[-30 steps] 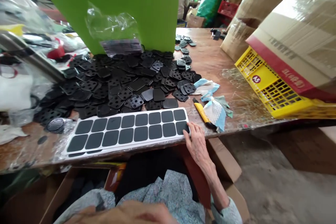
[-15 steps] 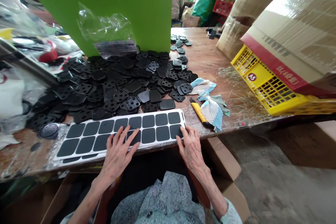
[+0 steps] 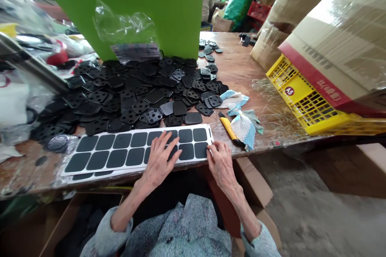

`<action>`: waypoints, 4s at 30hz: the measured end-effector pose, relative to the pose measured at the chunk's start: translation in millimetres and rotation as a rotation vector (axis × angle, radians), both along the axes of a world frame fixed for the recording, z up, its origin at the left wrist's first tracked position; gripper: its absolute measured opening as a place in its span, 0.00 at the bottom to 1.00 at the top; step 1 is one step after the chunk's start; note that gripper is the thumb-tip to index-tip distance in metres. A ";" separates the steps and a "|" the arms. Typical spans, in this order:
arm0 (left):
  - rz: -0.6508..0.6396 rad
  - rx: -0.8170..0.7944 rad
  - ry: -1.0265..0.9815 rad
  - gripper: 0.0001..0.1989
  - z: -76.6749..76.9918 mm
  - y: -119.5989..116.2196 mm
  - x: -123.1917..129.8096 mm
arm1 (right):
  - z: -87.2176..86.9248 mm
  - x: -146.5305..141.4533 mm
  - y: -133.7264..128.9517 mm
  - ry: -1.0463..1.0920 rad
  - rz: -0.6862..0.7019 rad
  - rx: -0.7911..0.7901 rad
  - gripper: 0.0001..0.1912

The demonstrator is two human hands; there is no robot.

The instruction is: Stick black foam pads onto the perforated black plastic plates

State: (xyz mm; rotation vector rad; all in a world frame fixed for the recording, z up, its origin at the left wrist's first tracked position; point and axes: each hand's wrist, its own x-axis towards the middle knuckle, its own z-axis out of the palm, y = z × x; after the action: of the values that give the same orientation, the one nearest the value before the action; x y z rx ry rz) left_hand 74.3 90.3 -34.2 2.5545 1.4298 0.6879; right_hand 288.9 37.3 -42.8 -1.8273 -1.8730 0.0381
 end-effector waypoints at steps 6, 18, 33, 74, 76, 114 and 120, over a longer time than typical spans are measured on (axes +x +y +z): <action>-0.039 0.009 0.036 0.19 -11.3 4.5 13.7 | 25.3 -0.9 43.7 0.163 0.174 -0.065 0.10; -0.018 0.012 0.035 0.19 -9.7 2.0 13.1 | 35.5 -3.1 104.5 0.040 0.433 -0.143 0.08; -0.076 -0.021 0.030 0.18 -12.6 10.1 29.7 | 16.2 3.2 53.0 -0.142 0.425 -0.212 0.09; -0.087 -0.044 0.025 0.17 -10.7 9.2 28.9 | 17.6 0.2 52.4 -0.197 0.420 -0.209 0.07; -0.083 -0.045 0.028 0.17 -10.7 9.1 28.8 | 19.3 1.0 55.2 -0.158 0.442 -0.224 0.05; 0.276 -0.322 -0.246 0.20 61.2 123.2 -47.9 | 27.4 44.1 -23.1 0.607 0.037 -0.104 0.09; 0.159 -1.171 -1.572 0.14 62.8 57.8 -46.9 | 39.7 4.6 -15.3 0.705 0.078 -0.155 0.06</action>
State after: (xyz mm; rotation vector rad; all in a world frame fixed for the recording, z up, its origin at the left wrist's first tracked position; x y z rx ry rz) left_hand 27.4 148.1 28.6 0.5506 0.8465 1.0021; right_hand 293.5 22.0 -3.1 -1.5452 -1.4511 0.7688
